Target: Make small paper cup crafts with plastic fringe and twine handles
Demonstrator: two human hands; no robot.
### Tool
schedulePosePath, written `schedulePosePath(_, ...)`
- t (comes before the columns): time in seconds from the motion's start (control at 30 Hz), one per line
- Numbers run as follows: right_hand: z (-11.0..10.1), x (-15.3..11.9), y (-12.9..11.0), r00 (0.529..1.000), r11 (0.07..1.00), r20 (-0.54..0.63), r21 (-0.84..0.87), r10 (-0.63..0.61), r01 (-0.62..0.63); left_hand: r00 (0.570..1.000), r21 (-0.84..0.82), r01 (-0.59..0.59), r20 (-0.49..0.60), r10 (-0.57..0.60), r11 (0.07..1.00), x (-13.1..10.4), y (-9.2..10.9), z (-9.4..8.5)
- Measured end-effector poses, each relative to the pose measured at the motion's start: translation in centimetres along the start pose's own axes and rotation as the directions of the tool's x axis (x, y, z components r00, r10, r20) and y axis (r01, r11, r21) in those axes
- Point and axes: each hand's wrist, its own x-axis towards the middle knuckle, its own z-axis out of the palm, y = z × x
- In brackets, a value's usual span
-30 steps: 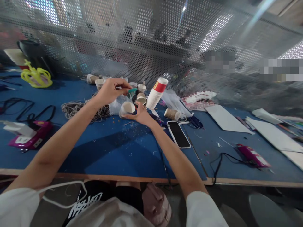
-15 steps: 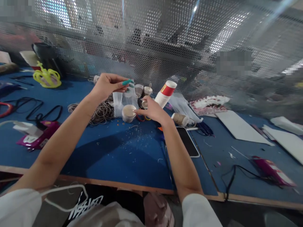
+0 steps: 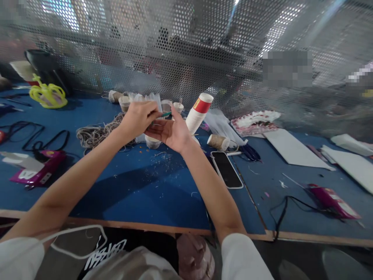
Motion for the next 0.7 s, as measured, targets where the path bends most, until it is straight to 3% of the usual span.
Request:
schedulePosePath(0.1,-0.6,-0.4,-0.6,0.993,0.994,0.048,-0.003,0.106,-0.106,0.999,-0.004,0.007,-0.033,-0.007,1.0,-0.2,-0.1,-0.1)
schedulePosePath(0.17,-1.2,-0.6,-1.0,0.977,0.979,0.093,-0.077,0.194,-0.187,0.999,-0.04,0.019,-0.035,-0.021,0.999,-0.1,-0.4,-0.2)
schedulePosePath(0.23,-1.8,-0.5,-1.2,0.974,0.967,0.087,-0.165,0.208,-0.192,0.999,-0.081,0.047,-0.016,-0.048,0.996,0.1,-0.6,-0.2)
schedulePosePath(0.3,-2.5,0.0,-1.1,0.997,0.97,-0.003,-0.228,0.08,-0.079,0.995,-0.117,0.096,-0.003,-0.097,0.988,0.3,-0.9,-0.2)
schedulePosePath(0.37,-3.3,0.7,-0.6,0.982,0.954,-0.135,-0.287,-0.13,0.087,0.989,-0.132,0.145,-0.005,-0.147,0.981,0.4,-1.1,-0.1)
schedulePosePath(0.47,-4.4,1.6,0.0,0.87,0.882,-0.313,-0.406,-0.381,0.241,0.985,-0.128,0.17,-0.013,-0.173,0.977,0.6,-1.6,-0.1)
schedulePosePath(0.57,-5.2,1.8,0.3,0.758,0.807,-0.382,-0.505,-0.528,0.307,0.99,-0.141,0.139,0.005,-0.139,0.98,0.7,-2.1,-0.3)
schedulePosePath(0.7,-5.9,1.4,-0.1,0.711,0.708,-0.322,-0.617,-0.625,0.343,0.994,-0.048,0.109,0.004,-0.109,0.993,0.9,-2.8,-0.6)
